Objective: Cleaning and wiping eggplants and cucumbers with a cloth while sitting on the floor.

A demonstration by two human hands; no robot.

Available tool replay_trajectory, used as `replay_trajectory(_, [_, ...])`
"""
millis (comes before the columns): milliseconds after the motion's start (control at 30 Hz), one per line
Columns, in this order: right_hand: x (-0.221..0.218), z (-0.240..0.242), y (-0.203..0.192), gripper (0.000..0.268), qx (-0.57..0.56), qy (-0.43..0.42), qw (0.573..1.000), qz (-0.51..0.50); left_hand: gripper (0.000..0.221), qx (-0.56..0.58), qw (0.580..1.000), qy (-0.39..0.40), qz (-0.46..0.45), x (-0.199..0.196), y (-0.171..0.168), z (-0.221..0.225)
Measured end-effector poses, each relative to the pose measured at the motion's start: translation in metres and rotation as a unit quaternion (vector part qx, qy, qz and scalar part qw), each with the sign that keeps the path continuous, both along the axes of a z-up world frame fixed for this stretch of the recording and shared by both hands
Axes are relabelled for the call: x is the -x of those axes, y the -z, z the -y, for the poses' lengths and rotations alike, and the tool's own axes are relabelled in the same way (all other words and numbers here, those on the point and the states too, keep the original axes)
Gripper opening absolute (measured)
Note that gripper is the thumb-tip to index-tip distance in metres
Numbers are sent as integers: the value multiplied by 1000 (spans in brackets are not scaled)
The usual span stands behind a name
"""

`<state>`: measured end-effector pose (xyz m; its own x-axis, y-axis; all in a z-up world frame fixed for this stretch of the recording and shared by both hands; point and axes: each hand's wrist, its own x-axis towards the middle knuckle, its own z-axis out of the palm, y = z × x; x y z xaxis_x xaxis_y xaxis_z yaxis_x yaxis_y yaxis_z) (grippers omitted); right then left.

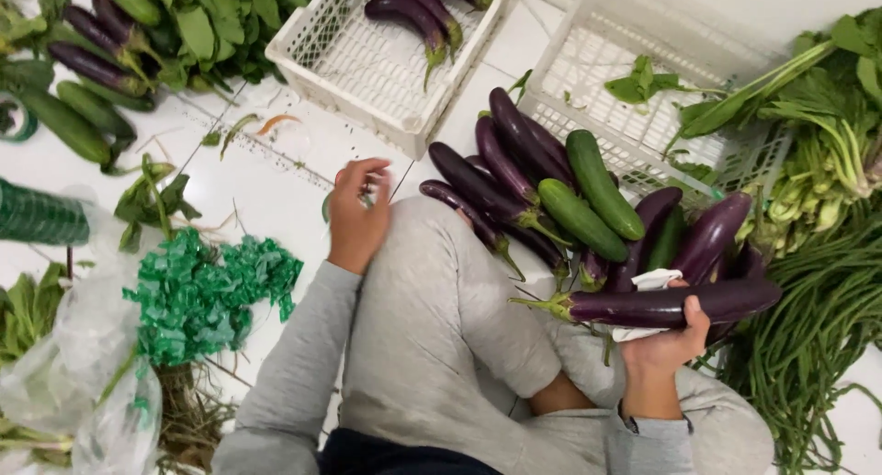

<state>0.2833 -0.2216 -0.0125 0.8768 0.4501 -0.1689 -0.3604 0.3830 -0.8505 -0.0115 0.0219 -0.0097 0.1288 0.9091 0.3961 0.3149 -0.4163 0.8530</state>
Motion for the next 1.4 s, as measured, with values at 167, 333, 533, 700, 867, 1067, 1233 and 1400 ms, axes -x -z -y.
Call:
replay_trajectory(167, [-15,-9,-11,28,-13,8,998,64,32,-62,967,227,102,-100,-72,36])
replay_trajectory(333, [-49,-24,-5,31,-17,43,985,165,106,94,815,563,-100,-185,-109,82])
replay_trajectory(533, [-54,-24,-25,33,-74,62,989,113,73,179,824,537,-20,-235,-55,98])
replay_trajectory(700, [-47,-20,-39,66,28,101,919,381,65,280,821,497,-6,-238,-47,93])
replay_trajectory(867, [-77,-23,-4,30,180,112,665,716,73,100,822,545,-128,-238,-43,106])
replay_trajectory(1067, [-118,8,13,38,144,137,700,686,65,57,797,583,-150,-240,-44,114])
replay_trajectory(1233, [-138,29,-12,55,92,150,782,598,69,-57,778,601,-175,-235,-29,108])
replay_trajectory(1400, [-125,38,-39,44,-344,-83,932,74,64,-151,808,552,-139,-235,-38,114])
